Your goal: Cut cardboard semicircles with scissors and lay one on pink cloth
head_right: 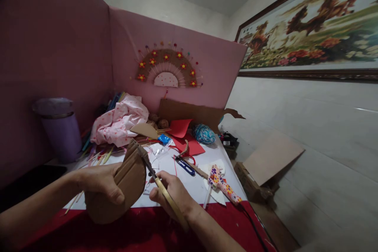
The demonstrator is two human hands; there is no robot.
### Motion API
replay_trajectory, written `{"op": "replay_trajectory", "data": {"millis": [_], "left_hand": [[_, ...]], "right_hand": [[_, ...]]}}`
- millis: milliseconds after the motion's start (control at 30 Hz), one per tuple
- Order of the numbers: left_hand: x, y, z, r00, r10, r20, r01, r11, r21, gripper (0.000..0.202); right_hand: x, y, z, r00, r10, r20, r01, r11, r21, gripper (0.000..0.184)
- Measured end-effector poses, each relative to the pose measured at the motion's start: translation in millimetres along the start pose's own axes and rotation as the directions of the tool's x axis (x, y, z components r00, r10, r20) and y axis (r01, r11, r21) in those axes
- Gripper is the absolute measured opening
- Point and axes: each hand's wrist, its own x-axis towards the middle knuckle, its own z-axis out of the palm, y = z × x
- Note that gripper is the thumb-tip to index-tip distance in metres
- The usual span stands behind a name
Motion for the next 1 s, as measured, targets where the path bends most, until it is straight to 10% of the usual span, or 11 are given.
{"op": "replay_trajectory", "data": {"millis": [400,1000], "left_hand": [[2.5,-2.9,-6.5,0.997,-0.070,0.030,0.067,0.993,0.092,0.051],[0.4,4.9,-3.3,0.993,-0.094,0.069,0.087,0.991,0.100,0.051]], "right_hand": [[-1.6,16.9,7.4,0.989,0.135,-0.055,-0.125,0.979,0.162,0.039],[-1.9,-0.7,1.0,0.999,0.019,0.035,-0.019,1.000,0.006,0.083]]}}
